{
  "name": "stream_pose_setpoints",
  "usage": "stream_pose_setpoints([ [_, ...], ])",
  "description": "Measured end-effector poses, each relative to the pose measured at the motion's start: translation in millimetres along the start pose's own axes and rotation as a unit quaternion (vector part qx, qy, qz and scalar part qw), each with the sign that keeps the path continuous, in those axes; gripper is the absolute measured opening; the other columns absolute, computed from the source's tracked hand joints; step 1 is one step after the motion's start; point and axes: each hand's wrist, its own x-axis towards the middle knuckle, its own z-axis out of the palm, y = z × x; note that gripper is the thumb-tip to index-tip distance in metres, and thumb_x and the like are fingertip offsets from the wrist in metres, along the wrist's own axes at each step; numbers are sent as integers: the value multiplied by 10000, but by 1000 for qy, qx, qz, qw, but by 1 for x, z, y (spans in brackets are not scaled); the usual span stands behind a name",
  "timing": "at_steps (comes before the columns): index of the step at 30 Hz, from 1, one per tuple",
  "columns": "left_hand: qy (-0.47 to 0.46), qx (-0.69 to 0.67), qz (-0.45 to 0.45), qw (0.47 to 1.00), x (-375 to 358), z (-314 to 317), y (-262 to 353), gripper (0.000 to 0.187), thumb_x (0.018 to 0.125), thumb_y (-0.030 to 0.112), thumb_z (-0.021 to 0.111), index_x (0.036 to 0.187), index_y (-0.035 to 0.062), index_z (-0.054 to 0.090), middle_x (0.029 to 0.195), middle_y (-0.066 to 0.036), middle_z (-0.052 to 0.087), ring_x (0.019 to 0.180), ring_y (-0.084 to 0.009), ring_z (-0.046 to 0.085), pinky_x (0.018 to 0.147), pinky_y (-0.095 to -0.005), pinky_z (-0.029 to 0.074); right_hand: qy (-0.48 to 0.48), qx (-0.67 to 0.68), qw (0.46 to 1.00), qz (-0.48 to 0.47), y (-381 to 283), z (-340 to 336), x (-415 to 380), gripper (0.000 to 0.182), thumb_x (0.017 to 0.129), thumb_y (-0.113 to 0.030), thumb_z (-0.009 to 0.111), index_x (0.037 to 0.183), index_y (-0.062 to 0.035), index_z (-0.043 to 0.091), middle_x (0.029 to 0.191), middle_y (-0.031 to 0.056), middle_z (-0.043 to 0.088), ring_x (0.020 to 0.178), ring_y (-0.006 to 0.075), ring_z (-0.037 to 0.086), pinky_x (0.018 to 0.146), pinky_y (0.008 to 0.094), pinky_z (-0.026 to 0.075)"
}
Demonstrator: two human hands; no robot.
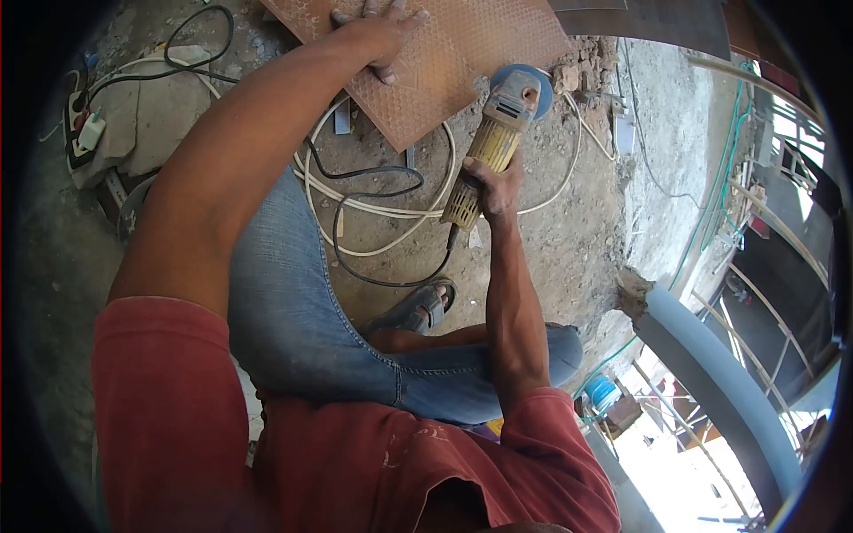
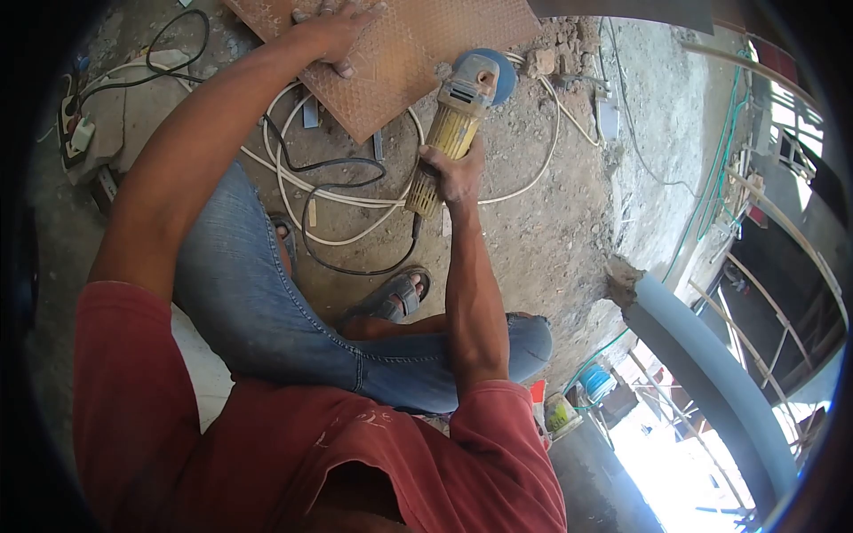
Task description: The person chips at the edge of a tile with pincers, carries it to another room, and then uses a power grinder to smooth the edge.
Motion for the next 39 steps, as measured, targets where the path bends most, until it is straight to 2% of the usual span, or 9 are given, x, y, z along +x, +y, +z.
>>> stream_pose_setpoints([
  [3,10,9,-2,1000,3,1,-2,1184,673,228,807,1459,229,-77,1496,-126,-226,1367,-409,-167,1026,-685,81,-9,-4,1000,-20,4,4,3,590,636,-165,764,1108,0,451,900,79,564,772,172,568,697,309,491],
  [11,22,3,23,999,9,8,-6,1193,659,247,814,1462,222,-68,1495,-138,-223,1362,-423,-170,1019,-692,81,0,-11,1000,1,7,6,3,604,614,-170,778,1069,24,430,877,99,571,735,177,582,664,310,511],
  [19,7,16,0,1000,13,6,-3,1181,666,254,808,1462,234,-65,1495,-122,-233,1363,-420,-169,1004,-712,50,6,-8,1000,5,4,6,-3,576,633,-148,764,1078,13,436,871,89,567,728,169,577,661,305,505],
  [29,-9,13,-12,1000,-2,-1,1,1149,694,236,790,1462,252,-64,1491,-115,-247,1363,-415,-175,1026,-683,45,9,13,1000,1,0,9,-1,581,627,-151,763,1070,17,427,870,97,565,719,176,581,655,313,510],
  [35,-3,12,-15,1000,0,1,-1,1167,682,220,800,1461,251,-68,1488,-117,-253,1364,-410,-177,1028,-680,44,1,9,1000,-13,7,7,1,557,630,-142,759,1055,16,434,853,97,567,703,171,581,639,306,511],
  [37,41,2,5,999,3,9,-3,1185,666,226,811,1461,250,-66,1486,-126,-254,1364,-416,-171,1024,-686,47,-5,2,1000,-8,7,7,3,555,630,-139,758,1053,16,434,853,98,567,704,171,582,637,305,511],
  [39,24,3,1,1000,1,4,2,1191,659,225,816,1462,248,-64,1484,-131,-255,1364,-418,-170,1023,-687,48,-8,-6,1000,-3,-1,9,1,552,629,-136,757,1050,17,434,852,98,568,704,172,583,634,304,511],
])
